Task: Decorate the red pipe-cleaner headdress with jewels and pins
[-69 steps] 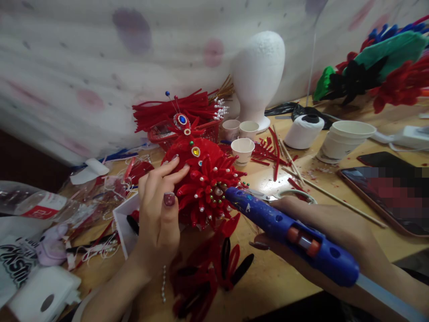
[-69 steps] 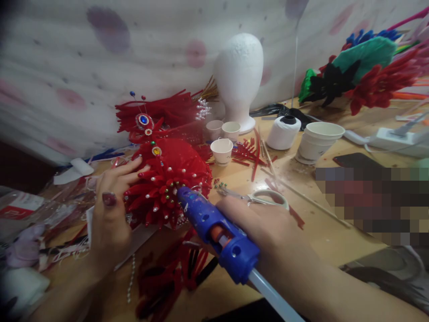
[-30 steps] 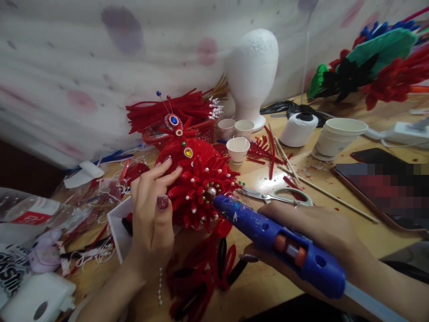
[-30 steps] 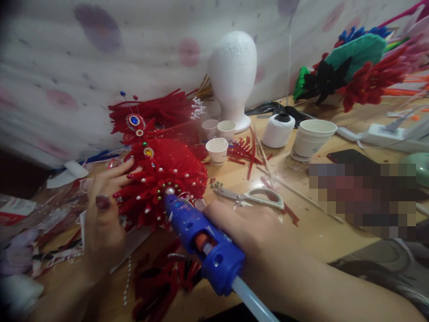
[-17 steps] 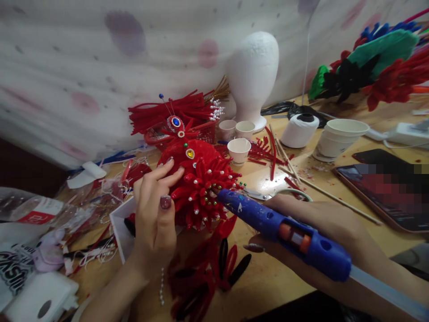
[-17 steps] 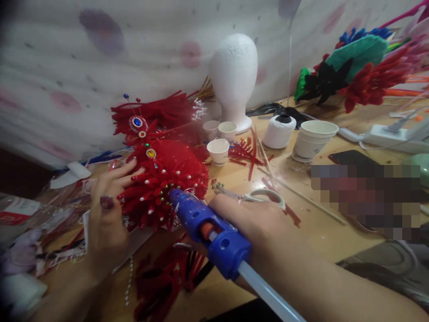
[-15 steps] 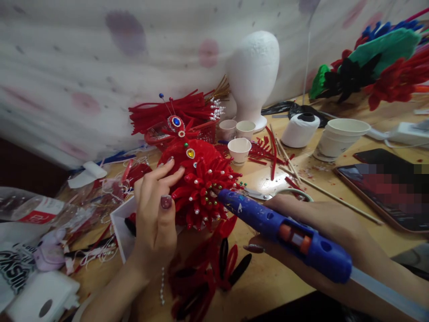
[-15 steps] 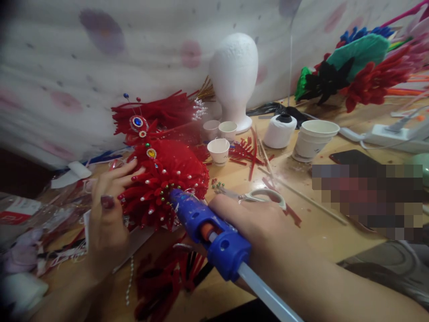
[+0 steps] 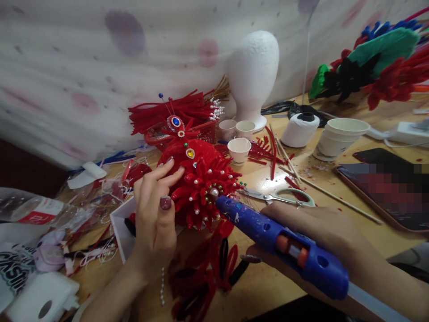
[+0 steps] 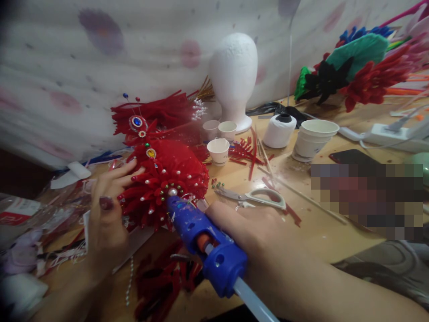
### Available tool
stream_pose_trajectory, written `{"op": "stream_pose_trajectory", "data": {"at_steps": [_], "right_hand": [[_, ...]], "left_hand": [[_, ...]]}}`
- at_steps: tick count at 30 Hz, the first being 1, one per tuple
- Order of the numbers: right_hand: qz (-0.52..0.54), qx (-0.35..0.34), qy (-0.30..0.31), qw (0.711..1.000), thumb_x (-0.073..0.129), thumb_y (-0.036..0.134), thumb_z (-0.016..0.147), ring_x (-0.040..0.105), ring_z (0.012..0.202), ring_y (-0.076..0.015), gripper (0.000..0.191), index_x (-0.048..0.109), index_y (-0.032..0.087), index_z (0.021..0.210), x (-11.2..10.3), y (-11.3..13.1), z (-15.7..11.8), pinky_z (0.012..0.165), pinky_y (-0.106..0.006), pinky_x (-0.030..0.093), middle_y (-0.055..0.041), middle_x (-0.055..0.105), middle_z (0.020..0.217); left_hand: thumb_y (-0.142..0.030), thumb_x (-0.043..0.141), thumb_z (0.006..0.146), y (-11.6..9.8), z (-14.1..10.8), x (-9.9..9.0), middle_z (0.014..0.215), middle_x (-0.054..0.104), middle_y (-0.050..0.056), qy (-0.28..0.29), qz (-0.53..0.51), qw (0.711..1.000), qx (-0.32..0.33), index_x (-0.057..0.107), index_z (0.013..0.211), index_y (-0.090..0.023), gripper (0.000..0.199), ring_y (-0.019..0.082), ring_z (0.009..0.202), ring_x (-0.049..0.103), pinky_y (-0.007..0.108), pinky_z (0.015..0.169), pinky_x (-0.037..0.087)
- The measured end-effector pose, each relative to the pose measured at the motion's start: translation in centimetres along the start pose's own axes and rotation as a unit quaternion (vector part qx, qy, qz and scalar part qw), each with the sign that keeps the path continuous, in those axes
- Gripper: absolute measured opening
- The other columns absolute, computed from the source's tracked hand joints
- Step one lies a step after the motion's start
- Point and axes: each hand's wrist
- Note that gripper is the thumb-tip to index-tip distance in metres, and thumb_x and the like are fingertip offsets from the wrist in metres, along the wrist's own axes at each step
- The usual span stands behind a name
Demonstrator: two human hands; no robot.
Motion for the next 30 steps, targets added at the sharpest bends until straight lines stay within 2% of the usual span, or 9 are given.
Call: {"op": "stream_pose_trajectory", "data": {"at_steps": [5, 10, 15, 21, 23, 25, 28, 30], "right_hand": [[-0.007, -0.009, -0.014, 1.000, 0.072, 0.015, 0.081, 0.063, 0.057, -0.0113, 0.026, 0.060, 0.025, 0.102, 0.14, -0.12, -0.04, 0.053, -0.020, 0.045, 0.0054, 0.066, 0.072], [-0.002, 0.009, -0.019, 1.000, 0.075, 0.023, 0.080, 0.061, 0.054, -0.0122, 0.022, 0.062, 0.025, 0.097, 0.01, 0.02, 0.32, 0.050, -0.021, 0.043, 0.0047, 0.066, 0.070], [-0.002, 0.013, -0.014, 1.000, 0.070, 0.026, 0.085, 0.056, 0.049, -0.0106, 0.010, 0.060, 0.024, 0.086, -0.15, 0.04, 0.45, 0.046, -0.022, 0.038, 0.0052, 0.061, 0.063], [-0.011, 0.026, -0.031, 0.999, 0.065, 0.041, 0.088, 0.049, 0.043, -0.0081, 0.024, 0.056, 0.022, 0.076, -0.19, -0.04, 0.66, 0.042, -0.021, 0.033, 0.0067, 0.054, 0.056], [0.012, 0.020, -0.029, 0.999, 0.066, 0.038, 0.088, 0.048, 0.043, -0.0074, 0.022, 0.055, 0.023, 0.076, -0.28, 0.04, 0.67, 0.042, -0.021, 0.033, 0.0073, 0.054, 0.056], [0.033, 0.010, -0.018, 0.999, 0.070, 0.027, 0.085, 0.051, 0.045, -0.0072, 0.016, 0.056, 0.024, 0.081, -0.32, 0.11, 0.58, 0.043, -0.020, 0.035, 0.0080, 0.055, 0.060], [0.031, 0.011, -0.002, 0.999, 0.073, 0.013, 0.080, 0.056, 0.052, -0.0080, 0.024, 0.057, 0.026, 0.092, -0.13, 0.02, 0.28, 0.048, -0.019, 0.038, 0.0089, 0.060, 0.067], [0.013, 0.011, -0.006, 1.000, 0.071, 0.012, 0.081, 0.059, 0.055, -0.0091, 0.025, 0.057, 0.027, 0.095, 0.16, -0.18, 0.03, 0.051, -0.019, 0.040, 0.0082, 0.062, 0.070]], "left_hand": [[-0.034, 0.019, 0.101, -0.03, -0.02, -0.20, 0.138, 0.053, 0.011, 0.012, 0.009, 1.000, 0.015, 0.057, 0.129, -0.022, 0.048, 0.030, 0.129, 0.046, 0.057, 0.110, 0.032], [-0.041, 0.021, 0.102, -0.17, 0.01, 0.02, 0.137, 0.055, 0.008, 0.000, 0.002, 1.000, -0.003, 0.060, 0.126, -0.026, 0.048, 0.029, 0.130, 0.046, 0.055, 0.110, 0.033], [-0.048, 0.017, 0.102, -0.12, 0.07, 0.14, 0.137, 0.056, 0.008, -0.002, -0.005, 1.000, -0.010, 0.062, 0.125, -0.024, 0.056, 0.030, 0.129, 0.047, 0.053, 0.110, 0.033], [-0.048, 0.016, 0.102, -0.11, 0.10, 0.15, 0.137, 0.056, 0.008, 0.000, 0.002, 1.000, -0.012, 0.062, 0.125, -0.024, 0.057, 0.029, 0.129, 0.047, 0.051, 0.109, 0.033], [-0.047, 0.017, 0.102, -0.18, 0.07, 0.12, 0.137, 0.056, 0.009, 0.000, 0.001, 1.000, -0.011, 0.061, 0.125, -0.023, 0.055, 0.029, 0.129, 0.046, 0.052, 0.109, 0.033], [-0.048, 0.018, 0.102, -0.21, 0.05, 0.08, 0.137, 0.056, 0.008, -0.003, -0.001, 1.000, -0.010, 0.061, 0.125, -0.025, 0.055, 0.029, 0.129, 0.046, 0.051, 0.110, 0.033], [-0.048, 0.018, 0.102, -0.15, 0.03, 0.09, 0.136, 0.056, 0.008, -0.006, -0.004, 1.000, -0.009, 0.062, 0.125, -0.025, 0.054, 0.028, 0.128, 0.046, 0.050, 0.109, 0.032], [-0.048, 0.018, 0.102, -0.06, 0.04, 0.16, 0.137, 0.056, 0.008, -0.007, -0.006, 1.000, -0.011, 0.062, 0.125, -0.024, 0.055, 0.028, 0.128, 0.046, 0.050, 0.109, 0.032]]}}
Point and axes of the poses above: each hand's wrist, its own z-axis towards the middle knuckle, its own x-axis out of the palm, y = z × x
